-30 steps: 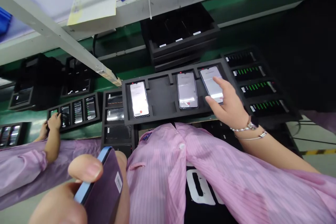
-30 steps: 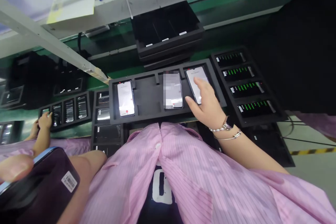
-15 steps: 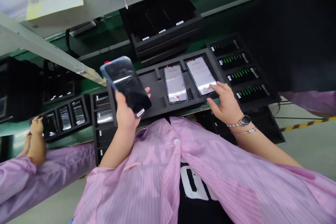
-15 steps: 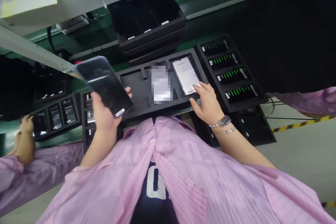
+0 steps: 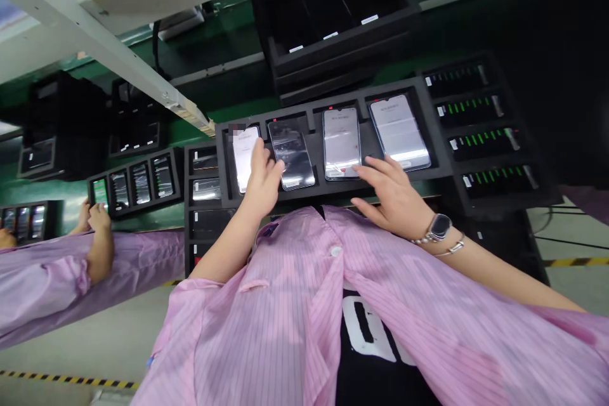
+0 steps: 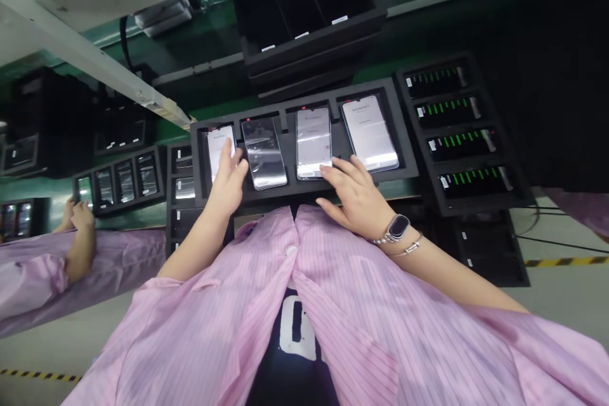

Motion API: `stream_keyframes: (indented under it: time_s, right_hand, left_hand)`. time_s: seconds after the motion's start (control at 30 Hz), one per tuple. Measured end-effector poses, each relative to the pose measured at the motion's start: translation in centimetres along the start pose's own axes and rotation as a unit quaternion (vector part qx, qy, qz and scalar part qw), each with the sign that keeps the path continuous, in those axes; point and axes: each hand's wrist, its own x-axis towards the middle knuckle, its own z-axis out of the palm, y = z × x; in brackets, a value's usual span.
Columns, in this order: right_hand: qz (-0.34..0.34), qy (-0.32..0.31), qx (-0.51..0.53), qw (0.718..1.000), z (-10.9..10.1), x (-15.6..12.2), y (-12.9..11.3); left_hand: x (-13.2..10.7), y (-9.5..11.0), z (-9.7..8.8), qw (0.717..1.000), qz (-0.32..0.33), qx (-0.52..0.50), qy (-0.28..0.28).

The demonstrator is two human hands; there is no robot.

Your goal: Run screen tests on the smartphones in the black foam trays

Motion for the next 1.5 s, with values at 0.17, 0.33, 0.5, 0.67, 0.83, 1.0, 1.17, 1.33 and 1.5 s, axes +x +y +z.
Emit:
stream_keyframes:
  time_s: [0.17,0.33,0.5,0.67,0.83,1.0,1.17,1.33,1.5]
  right_hand:
    - [-0.018,-0.031,0.008,0.999,1.8,0.6,-0.4]
    - [0.017,-0.007,0.046,0.999,1.0,0.9,-0.2]
    - [0.031,0.036,0.042,0.998,1.6,1.7,0.2]
    - [0.011,0.044,0.020,0.999,2.7,1.8,0.4]
    - [-0.013,0.082,-0.013,0.996,3.4,1.5,0.4]
    - [-0.010,0.078,-0.013,0.997,3.4,1.4,0.2]
    - [0.038,0.039,0.007,0.998,2.9,1.4,-0.6]
    - [0.058,0.006,-0.038,0.998,3.5,1.0,-1.4]
    - [0.055,-0.004,-0.046,0.997,4.0,1.4,-2.1]
  left_hand:
    - [-4.0,-1.4,-1.6,0.903,0.222,0.367,-0.034]
    - [-4.8,-3.4,0.0,0.862,0.242,0.443,-0.035]
    - [-5.0,-3.2,-0.1,0.865,0.245,0.437,-0.041]
    - [-6.3,-3.0,-4.3,0.877,0.216,0.425,0.053]
    - [-7.5,-4.6,-7.2,0.876,0.135,0.460,0.056]
    - [-7.4,-4.5,-7.3,0.870,0.124,0.475,0.041]
    - [-6.6,-2.5,-5.8,0.869,0.187,0.455,0.048]
    - [-5.2,-3.1,-2.6,0.874,0.215,0.436,-0.010]
    - [-4.7,-4.3,-1.3,0.863,0.223,0.454,0.007]
